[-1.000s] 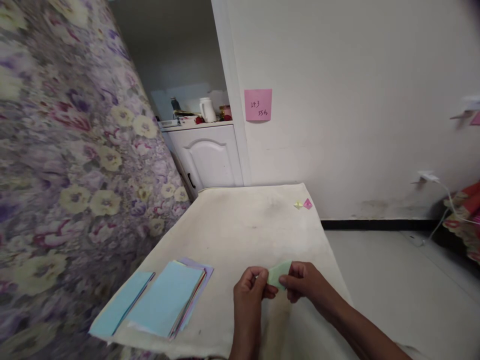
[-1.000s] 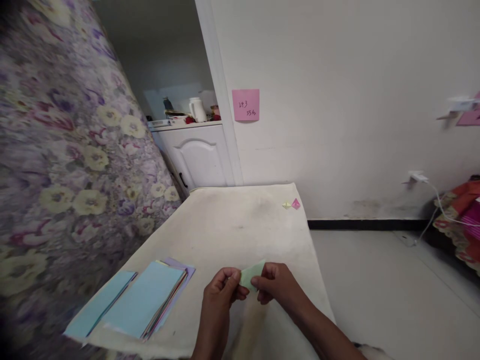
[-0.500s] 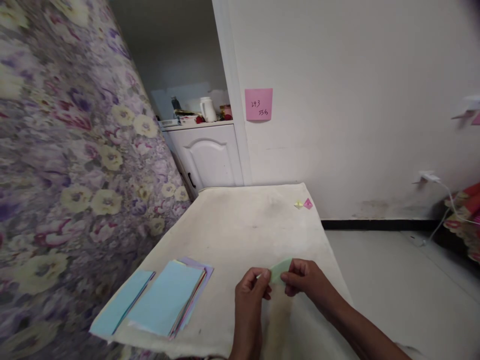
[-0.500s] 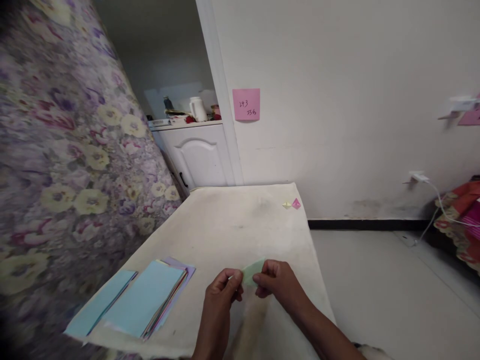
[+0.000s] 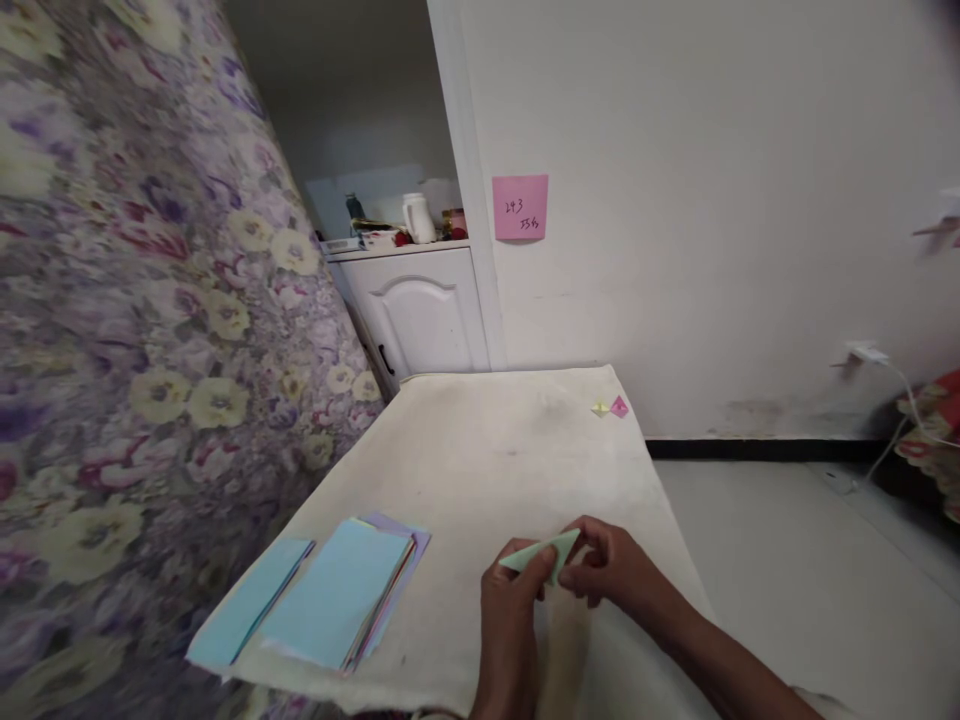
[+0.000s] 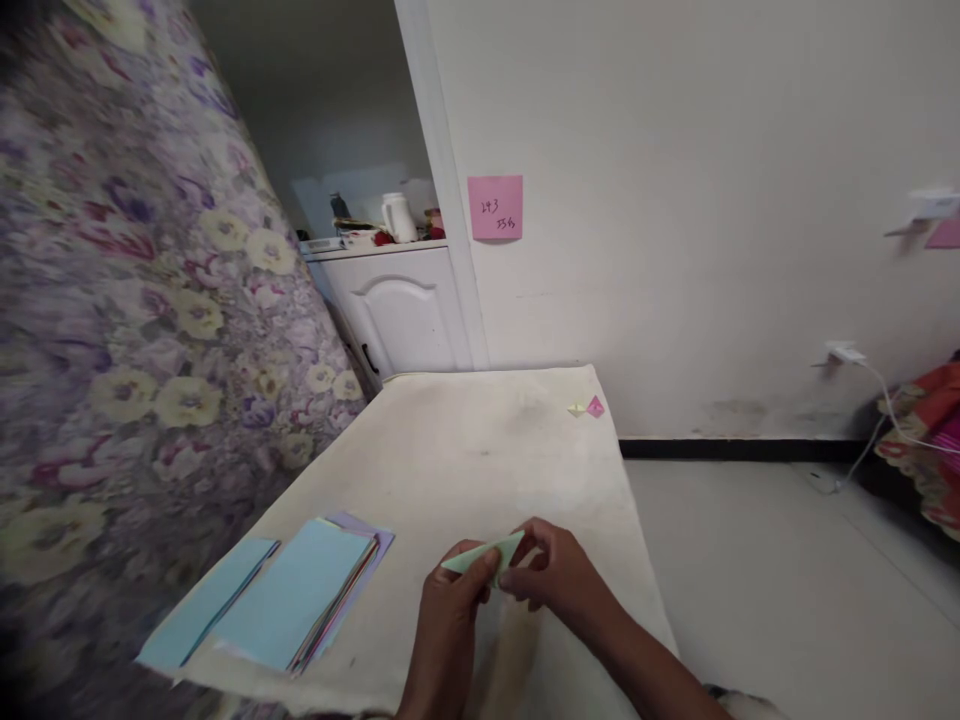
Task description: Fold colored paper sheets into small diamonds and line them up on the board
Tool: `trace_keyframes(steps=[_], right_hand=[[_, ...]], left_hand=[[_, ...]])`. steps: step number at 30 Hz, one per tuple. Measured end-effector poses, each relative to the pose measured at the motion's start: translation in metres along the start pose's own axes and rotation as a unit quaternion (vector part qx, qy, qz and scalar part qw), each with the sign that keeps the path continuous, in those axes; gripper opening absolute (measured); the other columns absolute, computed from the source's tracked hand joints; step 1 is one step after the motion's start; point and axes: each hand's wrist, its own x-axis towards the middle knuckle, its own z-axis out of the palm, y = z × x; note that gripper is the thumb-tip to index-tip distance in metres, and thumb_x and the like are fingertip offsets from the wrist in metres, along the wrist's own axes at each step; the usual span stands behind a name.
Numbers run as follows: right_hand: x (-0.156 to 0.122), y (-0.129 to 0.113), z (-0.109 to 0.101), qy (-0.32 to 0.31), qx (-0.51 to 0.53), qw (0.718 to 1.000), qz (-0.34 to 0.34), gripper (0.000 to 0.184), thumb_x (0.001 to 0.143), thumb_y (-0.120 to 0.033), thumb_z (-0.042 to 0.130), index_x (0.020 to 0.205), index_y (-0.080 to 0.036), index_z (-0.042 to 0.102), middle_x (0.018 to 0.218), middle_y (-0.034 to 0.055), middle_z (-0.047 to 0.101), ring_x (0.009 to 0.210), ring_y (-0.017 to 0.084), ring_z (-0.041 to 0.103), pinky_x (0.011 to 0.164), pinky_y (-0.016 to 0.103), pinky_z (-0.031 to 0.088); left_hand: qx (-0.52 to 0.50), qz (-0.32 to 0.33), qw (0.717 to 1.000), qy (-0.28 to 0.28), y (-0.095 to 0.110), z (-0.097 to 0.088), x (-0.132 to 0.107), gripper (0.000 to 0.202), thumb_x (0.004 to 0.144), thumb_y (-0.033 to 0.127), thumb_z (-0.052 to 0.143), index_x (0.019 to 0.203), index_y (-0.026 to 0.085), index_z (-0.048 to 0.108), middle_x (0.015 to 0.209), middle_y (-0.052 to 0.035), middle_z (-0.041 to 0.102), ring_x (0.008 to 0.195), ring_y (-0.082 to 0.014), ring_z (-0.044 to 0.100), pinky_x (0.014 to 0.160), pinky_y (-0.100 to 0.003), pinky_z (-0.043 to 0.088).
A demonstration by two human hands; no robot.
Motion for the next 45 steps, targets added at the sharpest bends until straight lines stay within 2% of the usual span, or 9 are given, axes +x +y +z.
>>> trace_keyframes(steps=[3,6,13,23,25,27,30,37,45], right_hand=[[-0.002,-0.010,-0.006,0.030,-0.003,1.000,-0.005,0.027,0.066,-0.035,0.069,0.082,-0.015,0.059,0.051,-0.0055,0.053,0.043,0.008,0.049,0.039,0.018,0.038],[-0.002,-0.012,-0.006,0.036,0.004,0.999,-0.005,0.027,0.071,-0.040,0.063,0.074,-0.013,0.060,0.047,-0.0045,0.052,0.043,0.008,0.049,0.041,0.018,0.039],[0.001,-0.002,-0.006,0.032,0.018,0.999,-0.009,0.025,0.071,-0.039,0.064,0.070,-0.013,0.062,0.052,-0.0009,0.061,0.047,0.010,0.055,0.050,0.023,0.046],[-0.002,-0.010,-0.008,0.060,-0.045,0.997,-0.029,0.021,0.075,-0.036,0.059,0.074,-0.015,0.061,0.053,-0.0015,0.058,0.049,0.012,0.055,0.052,0.025,0.046],[-0.005,-0.014,-0.008,0.096,-0.125,0.984,-0.082,0.015,0.074,-0.031,0.061,0.081,-0.017,0.062,0.063,-0.0006,0.059,0.051,0.011,0.052,0.053,0.025,0.044],[-0.009,-0.018,-0.009,0.137,-0.225,0.951,-0.159,0.013,0.074,-0.026,0.061,0.085,-0.020,0.063,0.079,0.0014,0.058,0.054,0.010,0.047,0.053,0.024,0.042],[-0.014,-0.021,-0.008,0.138,-0.302,0.915,-0.230,0.011,0.078,-0.022,0.056,0.083,-0.022,0.065,0.087,0.0033,0.054,0.057,0.010,0.046,0.052,0.024,0.040],[-0.015,-0.015,-0.003,0.123,-0.331,0.905,-0.236,0.011,0.078,-0.016,0.054,0.081,-0.022,0.062,0.083,0.0019,0.051,0.066,0.013,0.051,0.058,0.024,0.042],[-0.014,-0.013,-0.003,0.114,-0.331,0.910,-0.222,0.009,0.079,-0.014,0.052,0.076,-0.021,0.058,0.079,0.0002,0.050,0.060,0.011,0.047,0.055,0.023,0.039]], left_hand=[[0.053,0.006,0.999,0.004,0.005,0.000,0.000,0.022,0.067,0.032,0.068,0.059,0.015,0.057,0.048,0.0060,0.042,0.050,-0.0083,0.035,0.049,-0.020,0.027],[0.071,0.001,0.997,-0.011,0.006,0.001,-0.001,0.023,0.066,0.033,0.068,0.058,0.015,0.057,0.049,0.0056,0.044,0.050,-0.0087,0.036,0.049,-0.020,0.028],[0.064,-0.001,0.998,-0.015,0.004,0.002,-0.002,0.022,0.066,0.033,0.068,0.058,0.014,0.059,0.049,0.0048,0.045,0.049,-0.0087,0.036,0.048,-0.020,0.028],[0.044,-0.030,0.999,-0.013,0.000,0.005,0.001,0.021,0.061,0.033,0.071,0.064,0.014,0.060,0.050,0.0060,0.046,0.046,-0.0070,0.035,0.044,-0.019,0.027],[0.055,-0.025,0.998,-0.015,0.001,0.004,0.001,0.023,0.062,0.034,0.070,0.060,0.014,0.059,0.047,0.0067,0.043,0.045,-0.0068,0.033,0.043,-0.019,0.025],[0.079,-0.013,0.997,-0.008,0.002,0.004,0.000,0.024,0.062,0.035,0.070,0.058,0.015,0.058,0.046,0.0073,0.041,0.044,-0.0069,0.032,0.043,-0.019,0.024],[0.108,0.027,0.994,0.008,0.005,0.004,-0.002,0.023,0.062,0.035,0.071,0.058,0.015,0.059,0.050,0.0062,0.043,0.049,-0.0082,0.037,0.047,-0.019,0.029],[0.160,0.103,0.982,0.012,0.006,0.008,-0.005,0.023,0.067,0.035,0.068,0.059,0.015,0.061,0.061,0.0024,0.049,0.057,-0.0108,0.043,0.052,-0.020,0.033],[0.145,0.077,0.986,0.000,0.003,0.009,-0.005,0.021,0.069,0.034,0.066,0.062,0.015,0.062,0.063,0.0020,0.052,0.046,-0.0088,0.047,0.042,-0.020,0.034]])
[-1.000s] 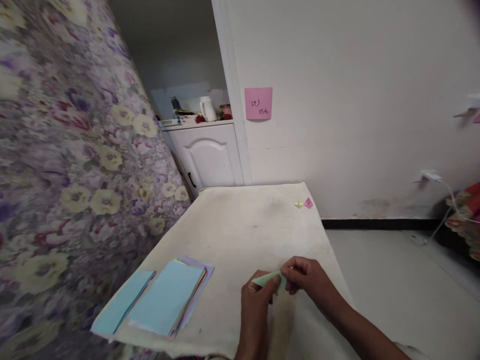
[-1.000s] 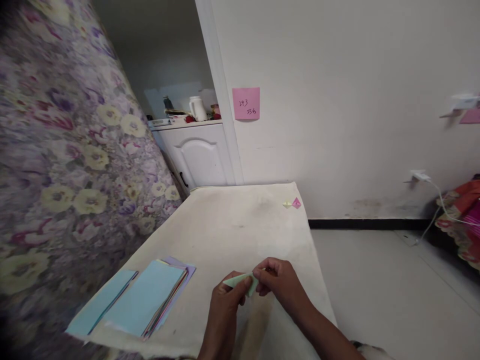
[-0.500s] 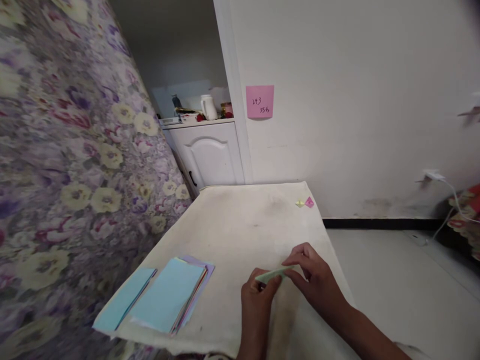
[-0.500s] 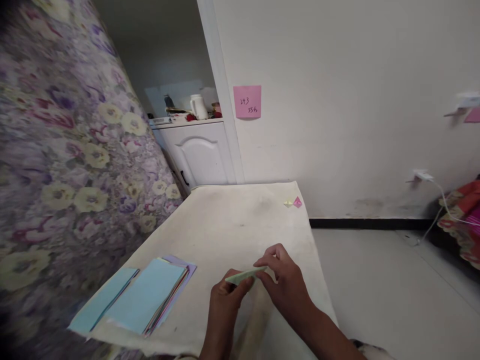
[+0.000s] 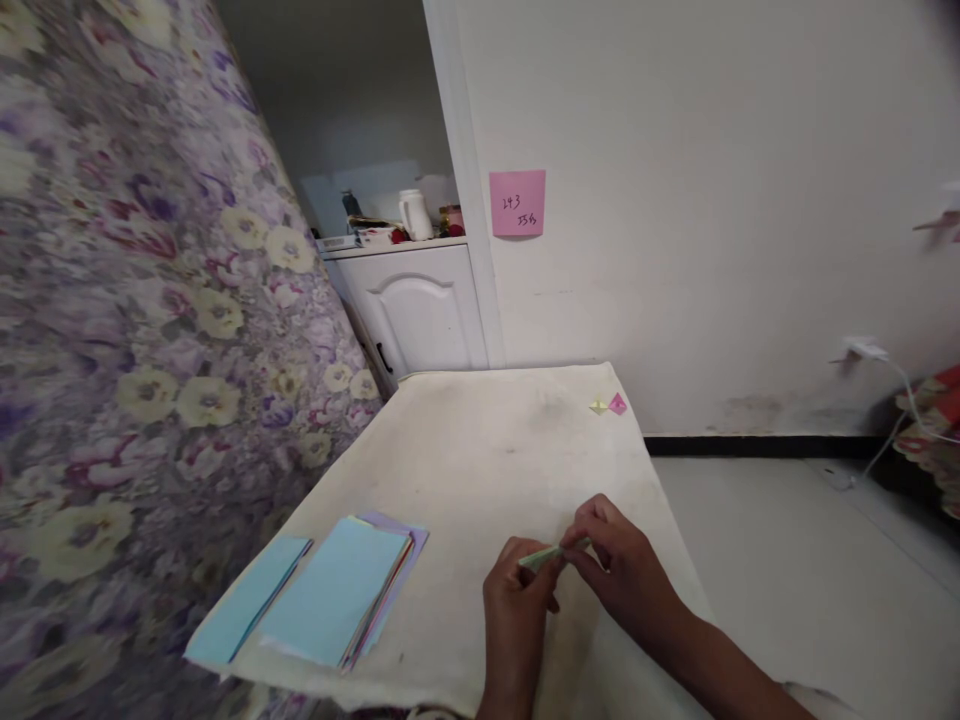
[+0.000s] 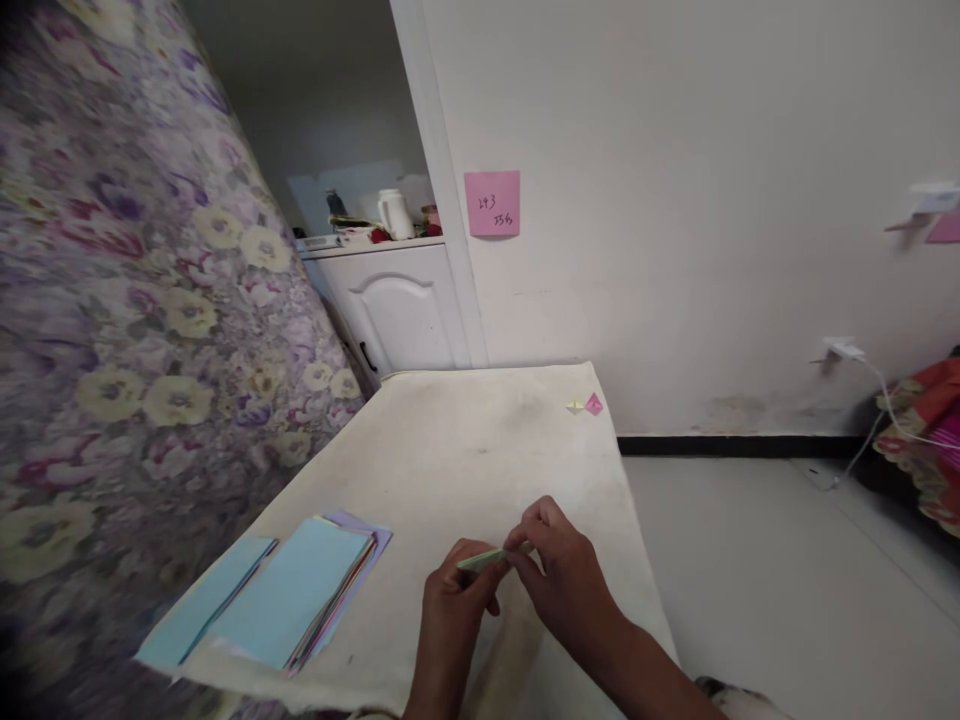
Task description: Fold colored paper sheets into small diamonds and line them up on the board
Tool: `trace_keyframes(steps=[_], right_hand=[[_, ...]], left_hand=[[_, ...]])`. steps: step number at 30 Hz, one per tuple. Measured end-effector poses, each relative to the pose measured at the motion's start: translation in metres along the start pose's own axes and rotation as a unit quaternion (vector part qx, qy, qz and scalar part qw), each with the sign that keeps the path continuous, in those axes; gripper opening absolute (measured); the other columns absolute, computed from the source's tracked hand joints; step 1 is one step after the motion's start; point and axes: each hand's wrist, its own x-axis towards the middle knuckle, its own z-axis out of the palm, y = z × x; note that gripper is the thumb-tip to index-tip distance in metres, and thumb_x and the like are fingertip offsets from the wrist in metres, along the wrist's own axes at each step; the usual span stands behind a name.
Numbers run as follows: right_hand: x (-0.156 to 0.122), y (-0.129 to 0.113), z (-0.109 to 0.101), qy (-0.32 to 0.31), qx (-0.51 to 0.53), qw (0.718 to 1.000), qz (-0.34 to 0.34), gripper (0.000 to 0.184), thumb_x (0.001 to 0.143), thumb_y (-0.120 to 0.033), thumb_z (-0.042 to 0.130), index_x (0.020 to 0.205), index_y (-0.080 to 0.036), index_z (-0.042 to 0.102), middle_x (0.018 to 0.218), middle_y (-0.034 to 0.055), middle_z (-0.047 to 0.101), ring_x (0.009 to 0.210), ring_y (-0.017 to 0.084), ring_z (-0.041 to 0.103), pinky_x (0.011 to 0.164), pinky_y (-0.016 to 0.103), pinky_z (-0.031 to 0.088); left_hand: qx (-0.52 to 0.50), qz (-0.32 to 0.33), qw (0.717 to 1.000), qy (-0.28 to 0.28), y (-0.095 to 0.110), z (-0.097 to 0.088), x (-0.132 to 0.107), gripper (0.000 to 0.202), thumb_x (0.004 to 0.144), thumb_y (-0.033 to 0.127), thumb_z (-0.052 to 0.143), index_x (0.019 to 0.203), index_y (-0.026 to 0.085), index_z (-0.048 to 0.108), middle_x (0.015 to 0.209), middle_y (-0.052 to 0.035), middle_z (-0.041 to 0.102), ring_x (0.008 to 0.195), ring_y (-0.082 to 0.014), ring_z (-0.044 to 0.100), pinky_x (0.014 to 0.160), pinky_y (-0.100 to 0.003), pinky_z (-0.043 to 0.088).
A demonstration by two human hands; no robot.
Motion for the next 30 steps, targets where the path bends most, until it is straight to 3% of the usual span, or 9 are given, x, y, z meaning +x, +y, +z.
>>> trace_keyframes(steps=[4,7,14,21,30], right_hand=[[0.000,0.000,0.001,-0.007,0.006,1.000,0.008,0.008,0.079,-0.015,0.052,0.078,-0.021,0.057,0.079,-0.0001,0.050,0.054,0.009,0.043,0.052,0.023,0.037],[0.000,-0.001,0.002,-0.010,0.018,1.000,0.009,0.008,0.078,-0.014,0.052,0.078,-0.020,0.058,0.080,0.0002,0.050,0.053,0.009,0.043,0.051,0.022,0.038],[-0.001,-0.001,0.001,-0.017,0.018,1.000,-0.015,0.013,0.078,-0.012,0.049,0.079,-0.021,0.058,0.082,0.0007,0.049,0.058,0.010,0.046,0.052,0.022,0.038],[-0.002,0.000,0.003,-0.033,0.006,0.999,-0.020,0.020,0.076,-0.005,0.047,0.081,-0.021,0.058,0.085,0.0004,0.047,0.064,0.010,0.048,0.055,0.022,0.038],[-0.002,-0.001,0.003,-0.036,0.009,0.999,-0.012,0.021,0.074,-0.003,0.048,0.081,-0.021,0.058,0.085,0.0001,0.047,0.064,0.010,0.048,0.055,0.022,0.038]], left_hand=[[-0.009,-0.064,0.998,-0.020,-0.001,0.000,-0.001,0.019,0.070,0.033,0.064,0.074,0.015,0.065,0.060,-0.0013,0.061,0.054,-0.0161,0.061,0.041,-0.019,0.036],[-0.032,-0.077,0.996,-0.026,-0.002,-0.001,-0.001,0.018,0.069,0.032,0.064,0.074,0.014,0.066,0.061,-0.0036,0.065,0.063,-0.0205,0.065,0.049,-0.022,0.044],[-0.044,-0.072,0.996,-0.026,-0.011,-0.002,0.003,0.015,0.066,0.029,0.066,0.071,0.015,0.069,0.065,-0.0046,0.068,0.067,-0.0192,0.063,0.061,-0.027,0.050],[-0.013,-0.045,0.998,-0.035,-0.022,-0.002,0.005,0.012,0.069,0.026,0.063,0.072,0.015,0.068,0.061,-0.0016,0.063,0.061,-0.0151,0.057,0.059,-0.025,0.047],[0.019,-0.024,0.999,-0.031,-0.020,-0.002,0.005,0.010,0.068,0.024,0.063,0.069,0.016,0.068,0.056,0.0010,0.058,0.058,-0.0135,0.052,0.055,-0.022,0.040]])
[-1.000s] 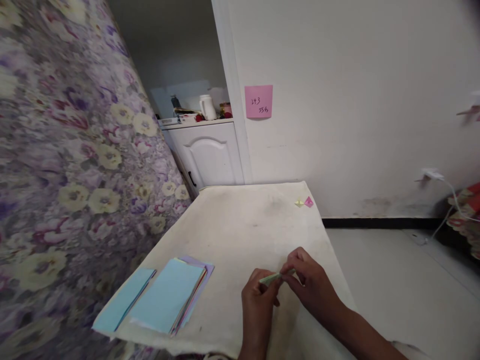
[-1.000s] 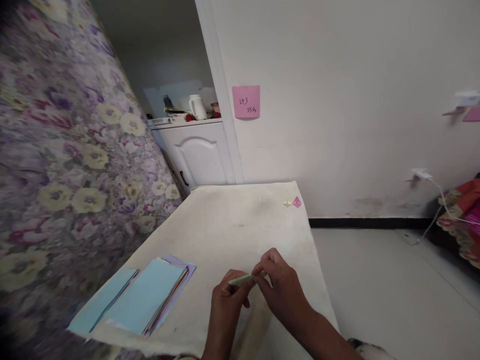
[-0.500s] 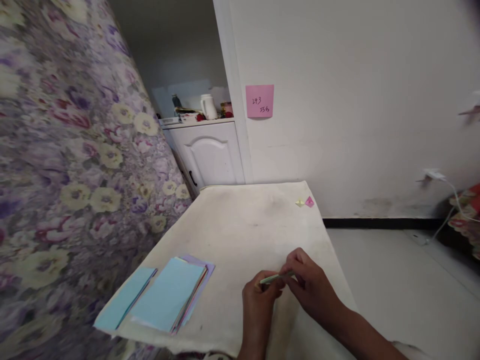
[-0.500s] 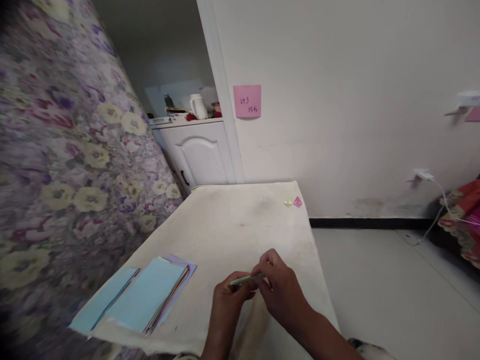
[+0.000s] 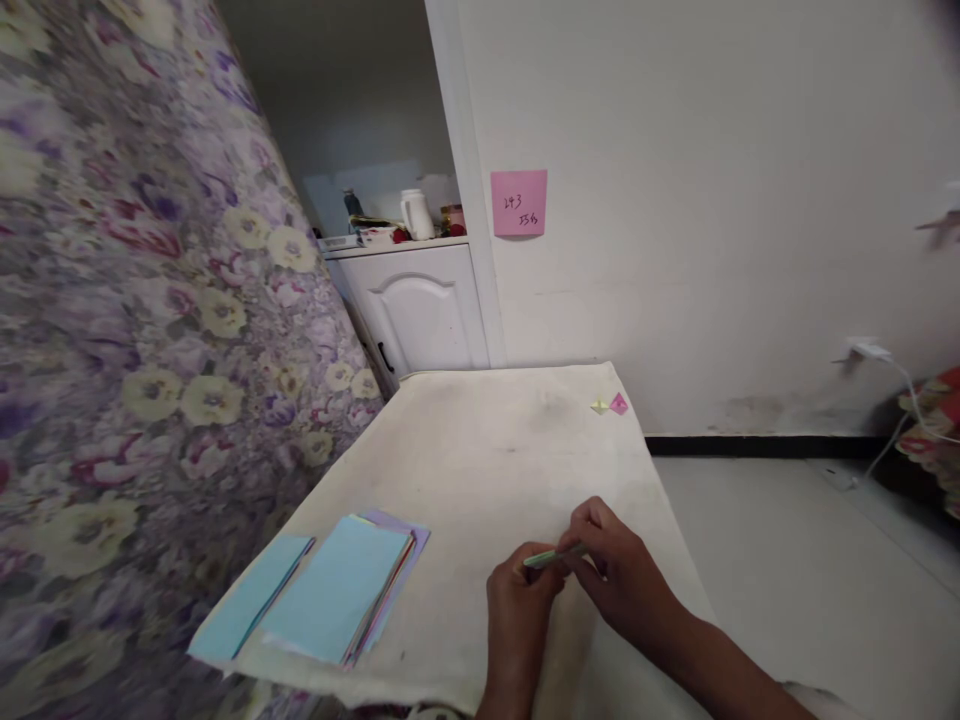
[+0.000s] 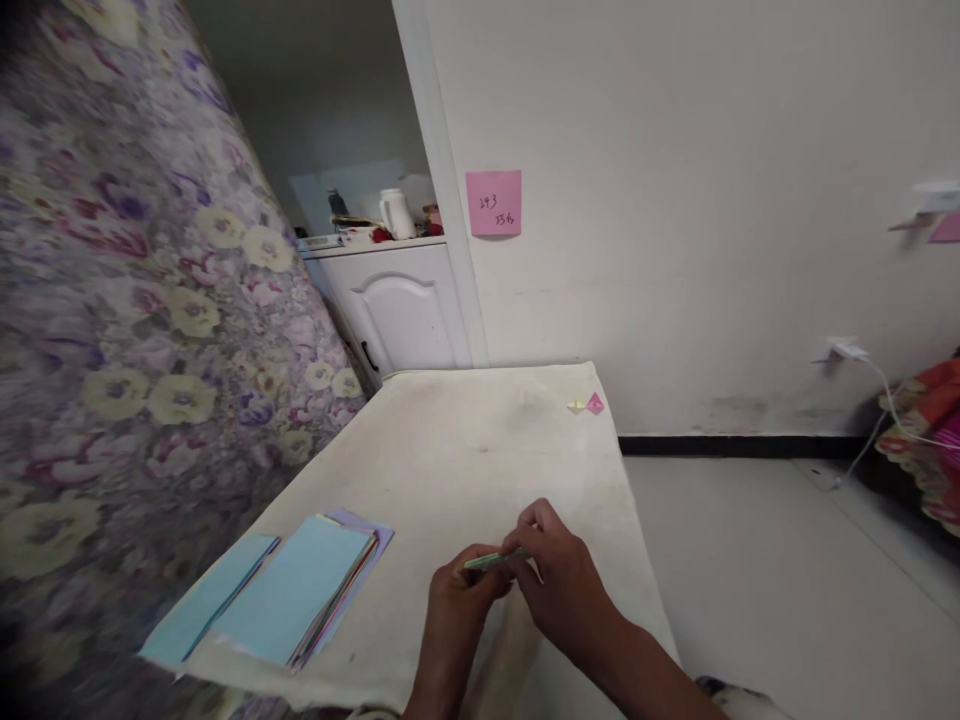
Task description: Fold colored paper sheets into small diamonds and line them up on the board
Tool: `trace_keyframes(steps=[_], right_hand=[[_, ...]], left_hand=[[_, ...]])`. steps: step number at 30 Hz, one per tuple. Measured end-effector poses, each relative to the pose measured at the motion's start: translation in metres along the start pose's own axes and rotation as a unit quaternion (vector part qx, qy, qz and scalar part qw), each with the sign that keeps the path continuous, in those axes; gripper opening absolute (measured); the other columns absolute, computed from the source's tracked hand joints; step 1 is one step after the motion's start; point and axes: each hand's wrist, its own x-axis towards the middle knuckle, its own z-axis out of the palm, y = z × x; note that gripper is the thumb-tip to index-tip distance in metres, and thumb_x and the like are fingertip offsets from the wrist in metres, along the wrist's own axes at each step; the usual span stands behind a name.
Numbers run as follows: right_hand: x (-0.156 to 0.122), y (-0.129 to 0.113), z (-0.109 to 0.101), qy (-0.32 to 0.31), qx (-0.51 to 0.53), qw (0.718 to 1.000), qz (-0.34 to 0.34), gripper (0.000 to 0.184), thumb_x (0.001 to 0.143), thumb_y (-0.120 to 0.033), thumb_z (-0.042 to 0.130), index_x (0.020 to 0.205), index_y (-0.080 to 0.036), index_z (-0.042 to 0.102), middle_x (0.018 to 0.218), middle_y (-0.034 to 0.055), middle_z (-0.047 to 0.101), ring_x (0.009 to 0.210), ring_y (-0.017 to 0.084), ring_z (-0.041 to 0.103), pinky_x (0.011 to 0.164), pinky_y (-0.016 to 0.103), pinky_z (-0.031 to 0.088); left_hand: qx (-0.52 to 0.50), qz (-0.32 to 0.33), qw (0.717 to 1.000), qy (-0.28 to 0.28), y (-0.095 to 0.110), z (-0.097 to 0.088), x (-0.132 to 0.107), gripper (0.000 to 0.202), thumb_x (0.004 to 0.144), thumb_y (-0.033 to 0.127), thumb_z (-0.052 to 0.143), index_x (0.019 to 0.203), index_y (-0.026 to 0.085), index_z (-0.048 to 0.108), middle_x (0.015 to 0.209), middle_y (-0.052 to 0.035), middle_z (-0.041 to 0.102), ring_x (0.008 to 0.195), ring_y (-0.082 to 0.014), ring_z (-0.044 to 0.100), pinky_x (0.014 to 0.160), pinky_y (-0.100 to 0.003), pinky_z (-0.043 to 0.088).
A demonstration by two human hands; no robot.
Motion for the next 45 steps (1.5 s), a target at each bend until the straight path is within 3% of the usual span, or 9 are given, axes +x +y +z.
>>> trace_keyframes(steps=[11,19,25,30,39,45], right_hand=[[0.000,0.004,0.003,-0.003,0.015,1.000,0.020,0.023,0.071,-0.002,0.050,0.081,-0.022,0.057,0.084,-0.0006,0.046,0.072,0.012,0.051,0.061,0.023,0.041],[0.000,0.004,0.002,-0.008,0.009,1.000,0.014,0.020,0.070,-0.002,0.052,0.078,-0.021,0.056,0.083,-0.0011,0.049,0.072,0.012,0.053,0.062,0.023,0.042],[-0.002,0.006,0.001,-0.001,-0.049,0.999,0.022,0.018,0.075,-0.009,0.051,0.083,-0.023,0.061,0.080,-0.0006,0.050,0.066,0.012,0.054,0.060,0.023,0.041],[-0.004,0.005,-0.001,-0.015,-0.114,0.993,0.038,0.017,0.081,-0.018,0.049,0.086,-0.026,0.064,0.071,-0.0016,0.060,0.060,0.013,0.055,0.059,0.024,0.038],[-0.005,0.000,0.010,-0.058,-0.080,0.993,0.060,0.030,0.083,-0.017,0.043,0.104,-0.029,0.061,0.074,-0.0017,0.069,0.066,0.016,0.062,0.062,0.024,0.039],[-0.001,0.003,0.004,-0.066,-0.038,0.996,0.048,0.025,0.080,-0.012,0.041,0.084,-0.024,0.063,0.080,-0.0014,0.068,0.072,0.015,0.062,0.067,0.023,0.041]], left_hand=[[0.048,0.008,0.999,-0.002,0.011,0.001,-0.005,0.012,0.070,0.027,0.062,0.070,0.016,0.067,0.057,0.0026,0.054,0.057,-0.0116,0.045,0.053,-0.020,0.034],[0.051,0.006,0.999,-0.002,0.014,0.000,-0.006,0.012,0.070,0.026,0.061,0.073,0.017,0.069,0.062,0.0008,0.061,0.062,-0.0138,0.050,0.056,-0.020,0.037],[0.036,0.007,0.999,0.005,0.012,-0.001,-0.004,0.012,0.070,0.025,0.062,0.074,0.016,0.068,0.061,0.0010,0.061,0.061,-0.0137,0.051,0.055,-0.020,0.038],[-0.003,0.014,1.000,-0.002,0.011,-0.001,-0.002,0.015,0.072,0.026,0.060,0.081,0.017,0.068,0.074,-0.0025,0.069,0.074,-0.0186,0.059,0.066,-0.023,0.044],[-0.012,0.044,0.999,-0.008,0.004,-0.001,0.000,0.023,0.072,0.012,0.051,0.088,0.019,0.066,0.086,-0.0033,0.070,0.084,-0.0201,0.062,0.076,-0.028,0.046],[-0.058,0.036,0.997,-0.033,0.005,0.003,-0.001,0.032,0.068,0.008,0.051,0.095,0.018,0.064,0.094,-0.0048,0.069,0.087,-0.0201,0.062,0.075,-0.028,0.049]])
